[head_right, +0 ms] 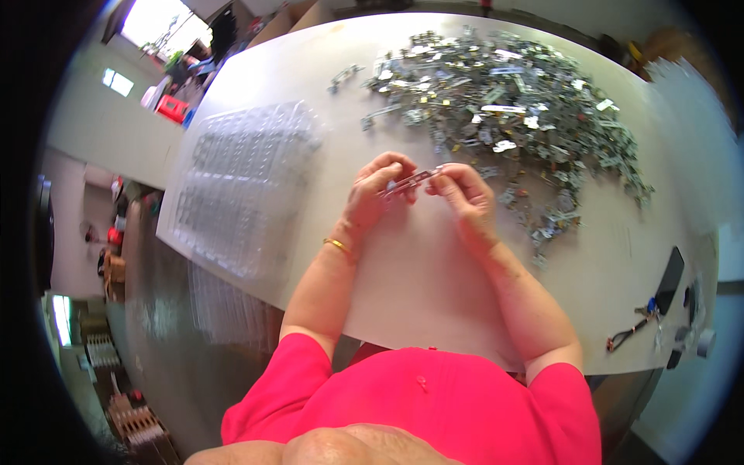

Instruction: Sort and package small metal clips into plastic blister trays.

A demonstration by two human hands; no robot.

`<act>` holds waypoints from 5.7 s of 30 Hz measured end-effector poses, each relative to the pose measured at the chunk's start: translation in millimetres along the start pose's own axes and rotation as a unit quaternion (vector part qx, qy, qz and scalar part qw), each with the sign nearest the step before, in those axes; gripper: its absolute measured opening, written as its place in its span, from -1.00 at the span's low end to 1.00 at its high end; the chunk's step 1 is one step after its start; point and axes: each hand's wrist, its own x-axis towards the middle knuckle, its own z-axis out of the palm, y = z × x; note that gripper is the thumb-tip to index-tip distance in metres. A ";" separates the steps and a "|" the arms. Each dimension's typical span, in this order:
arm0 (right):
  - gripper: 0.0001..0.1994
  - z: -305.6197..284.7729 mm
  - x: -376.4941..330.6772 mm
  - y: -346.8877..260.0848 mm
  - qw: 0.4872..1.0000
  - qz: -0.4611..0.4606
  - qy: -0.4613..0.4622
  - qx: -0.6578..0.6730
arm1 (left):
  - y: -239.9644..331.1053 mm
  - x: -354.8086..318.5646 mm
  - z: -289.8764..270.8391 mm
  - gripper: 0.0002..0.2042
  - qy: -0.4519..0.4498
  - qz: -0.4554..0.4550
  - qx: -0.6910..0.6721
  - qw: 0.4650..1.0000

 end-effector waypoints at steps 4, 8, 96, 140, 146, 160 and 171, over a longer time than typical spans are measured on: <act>-0.91 1.0 1.2 -1.0 0.994 0.057 0.045 0.081 | -2.4 2.7 -2.7 -0.61 -0.064 0.094 0.050 0.992; -0.91 -0.3 0.8 1.1 0.987 0.073 0.059 0.132 | 4.9 -3.7 12.9 -0.60 -0.039 0.066 0.072 0.994; -0.89 15.2 -6.4 -4.4 0.978 0.029 0.075 -0.194 | -2.1 -3.1 26.0 -0.86 0.095 0.229 0.524 0.815; -0.93 7.6 -3.1 6.9 0.977 -0.060 0.100 -0.177 | 0.2 -6.6 21.7 -0.81 0.063 0.084 0.332 0.938; -0.96 12.0 -5.2 -1.1 0.959 -0.054 0.080 -0.268 | -2.3 -5.7 27.8 -0.87 0.083 0.156 0.415 0.893; -0.94 9.3 -4.6 -4.4 0.930 -0.095 0.028 -0.353 | -4.4 -3.0 26.7 -0.86 0.064 0.291 0.561 0.772; -0.93 7.2 -5.5 2.7 0.944 -0.028 0.039 -0.327 | 2.0 1.4 9.5 -0.83 0.178 0.197 0.594 0.759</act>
